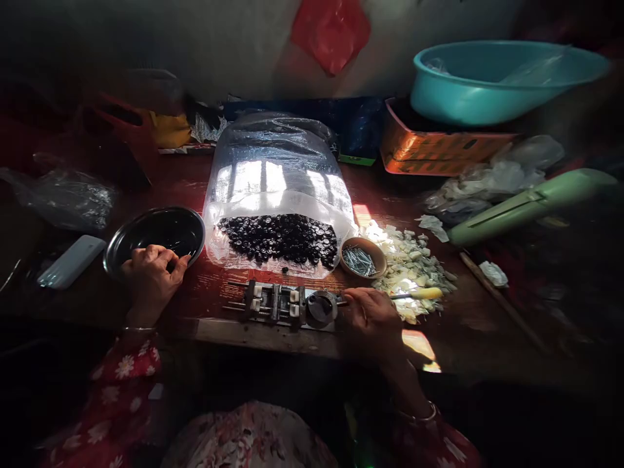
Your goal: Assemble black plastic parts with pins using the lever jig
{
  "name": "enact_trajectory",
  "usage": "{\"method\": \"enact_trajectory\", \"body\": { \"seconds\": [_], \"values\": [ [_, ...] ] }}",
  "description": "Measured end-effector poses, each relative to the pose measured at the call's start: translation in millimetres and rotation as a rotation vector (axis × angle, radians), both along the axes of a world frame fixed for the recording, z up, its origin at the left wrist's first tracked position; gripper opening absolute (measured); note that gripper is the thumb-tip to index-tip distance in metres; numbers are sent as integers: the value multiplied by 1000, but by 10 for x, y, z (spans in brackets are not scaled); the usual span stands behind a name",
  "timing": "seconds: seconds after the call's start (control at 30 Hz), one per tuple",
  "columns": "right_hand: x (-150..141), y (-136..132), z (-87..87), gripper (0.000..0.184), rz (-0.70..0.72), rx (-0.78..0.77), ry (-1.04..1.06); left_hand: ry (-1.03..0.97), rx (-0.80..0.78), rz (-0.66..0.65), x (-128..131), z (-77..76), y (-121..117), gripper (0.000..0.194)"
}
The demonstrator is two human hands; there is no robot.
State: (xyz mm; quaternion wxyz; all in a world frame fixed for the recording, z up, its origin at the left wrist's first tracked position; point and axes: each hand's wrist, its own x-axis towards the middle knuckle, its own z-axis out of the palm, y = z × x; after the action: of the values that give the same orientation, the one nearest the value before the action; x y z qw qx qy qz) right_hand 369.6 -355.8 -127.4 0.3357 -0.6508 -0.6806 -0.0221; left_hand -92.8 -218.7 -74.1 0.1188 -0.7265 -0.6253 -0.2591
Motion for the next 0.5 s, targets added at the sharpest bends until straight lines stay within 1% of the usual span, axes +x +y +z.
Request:
{"method": "enact_trajectory", "body": {
  "seconds": [0.1,0.17,0.2,0.23,0.27,0.3,0.37,0.4,0.43,0.47,0.5],
  "values": [
    [-162,134,128,23,48,-19,78,-36,25,41,41,10,10,34],
    [-300,265,192,22,127,-42,134,-67,67,85,100,31,21,32],
    [-375,347,214,22,172,-58,154,-80,99,91,154,40,25,30],
    [-452,438,229,21,214,-72,163,-89,127,68,233,45,28,28],
    [-532,536,240,21,246,-92,158,-93,141,11,337,45,32,27],
    [-611,639,248,20,270,-116,142,-91,138,-77,466,37,40,25],
    [-765,843,259,19,297,-191,85,-60,27,-331,776,2,79,20],
    [-835,938,264,20,302,-241,48,-30,-46,-435,940,-25,114,16],
    [-898,1024,269,20,300,-296,6,2,-127,-497,1097,-56,160,13],
    [-951,1099,273,20,295,-351,-36,42,-216,-514,1239,-90,214,10],
    [-992,1162,276,18,290,-400,-74,75,-301,-500,1358,-125,273,8]
  ]
}}
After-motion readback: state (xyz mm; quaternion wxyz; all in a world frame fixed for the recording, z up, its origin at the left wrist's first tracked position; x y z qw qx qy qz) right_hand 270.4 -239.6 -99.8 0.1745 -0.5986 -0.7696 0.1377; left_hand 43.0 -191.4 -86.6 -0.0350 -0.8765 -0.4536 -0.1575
